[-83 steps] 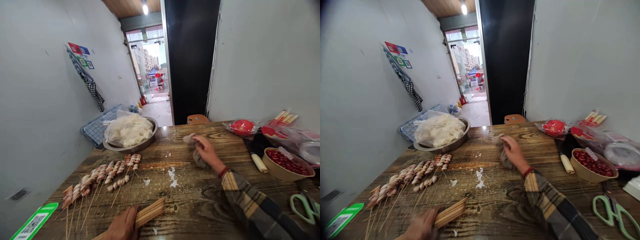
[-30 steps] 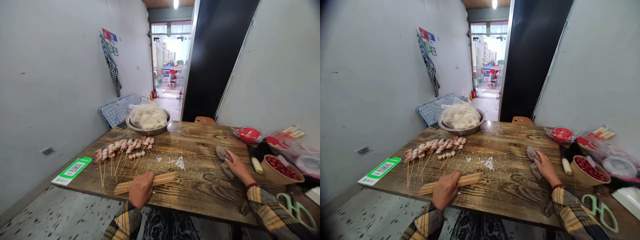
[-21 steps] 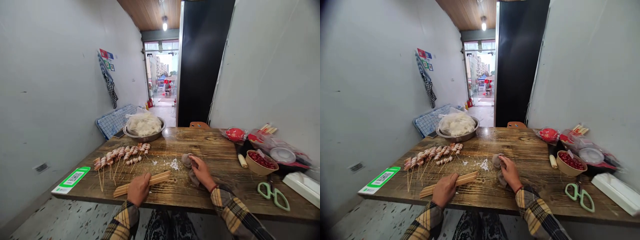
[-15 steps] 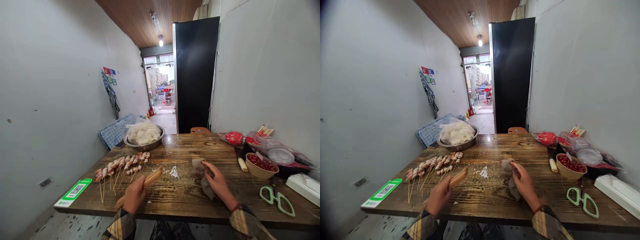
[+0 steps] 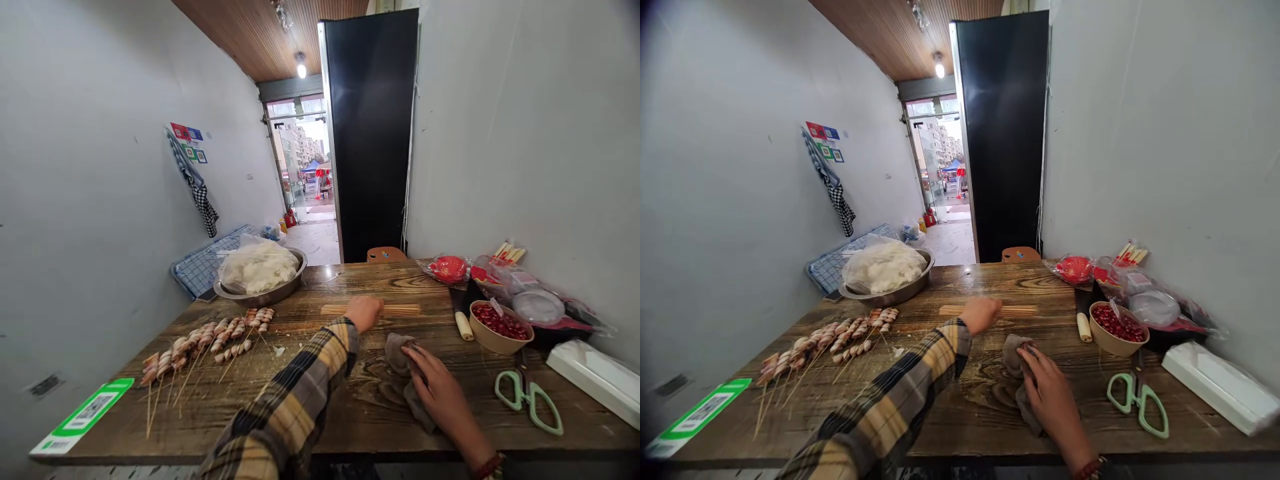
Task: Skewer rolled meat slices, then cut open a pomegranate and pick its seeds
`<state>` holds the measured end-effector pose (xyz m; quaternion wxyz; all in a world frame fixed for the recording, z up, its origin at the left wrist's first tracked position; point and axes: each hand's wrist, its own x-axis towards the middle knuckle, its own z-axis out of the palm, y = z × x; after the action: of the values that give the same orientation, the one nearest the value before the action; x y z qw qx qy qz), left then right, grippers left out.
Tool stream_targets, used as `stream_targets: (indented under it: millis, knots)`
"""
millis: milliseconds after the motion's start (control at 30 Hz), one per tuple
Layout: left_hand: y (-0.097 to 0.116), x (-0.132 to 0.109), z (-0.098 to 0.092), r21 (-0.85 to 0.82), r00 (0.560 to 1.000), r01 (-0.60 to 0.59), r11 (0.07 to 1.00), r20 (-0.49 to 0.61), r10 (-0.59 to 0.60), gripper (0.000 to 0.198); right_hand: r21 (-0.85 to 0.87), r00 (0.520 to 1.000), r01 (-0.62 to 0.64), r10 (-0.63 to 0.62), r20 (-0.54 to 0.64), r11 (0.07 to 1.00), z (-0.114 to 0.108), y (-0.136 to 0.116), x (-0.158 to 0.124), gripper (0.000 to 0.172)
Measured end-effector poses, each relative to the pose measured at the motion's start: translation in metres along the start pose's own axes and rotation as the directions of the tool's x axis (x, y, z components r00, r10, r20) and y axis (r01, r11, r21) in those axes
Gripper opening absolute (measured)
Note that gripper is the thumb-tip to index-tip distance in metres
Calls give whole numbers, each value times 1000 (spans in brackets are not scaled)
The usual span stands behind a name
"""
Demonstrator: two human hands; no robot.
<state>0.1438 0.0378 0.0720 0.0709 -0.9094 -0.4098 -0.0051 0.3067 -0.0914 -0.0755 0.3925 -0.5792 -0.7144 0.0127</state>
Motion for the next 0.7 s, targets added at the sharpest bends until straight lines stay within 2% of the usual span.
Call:
stream_targets:
  millis: [100,167,267,367,433,533,600,700]
  knots:
    - [6,33,22,-44,1000,-6,999,17,6,22,-16,1000,26,-26,-4,1000,0,5,-2,43]
    - [6,45,34,-66,1000,7,998,16,-6,27,-17,999,46,-46,4,999,1,8,-3,44]
    - [7,47,50,-94,999,15,995,37,-12,36,-12,997,75,-75,24,997,2,12,-6,44]
    - [9,36,58,-128,997,12,992,77,-2,40,-11,995,80,-79,60,997,1,18,-10,43]
    - [8,23,57,-147,999,16,989,53,-8,47,-24,993,75,-72,95,997,0,22,-12,43]
    - [0,-9,43,-160,998,-32,987,-66,22,52,-32,990,91,-87,115,995,-2,26,-15,46]
    - [-13,-44,31,-158,989,-61,985,-142,38,52,-36,988,100,-95,122,994,-3,28,-16,48]
    - [-50,-118,13,-169,975,-22,985,-220,-16,51,-45,990,99,-93,110,994,-1,35,-16,51]
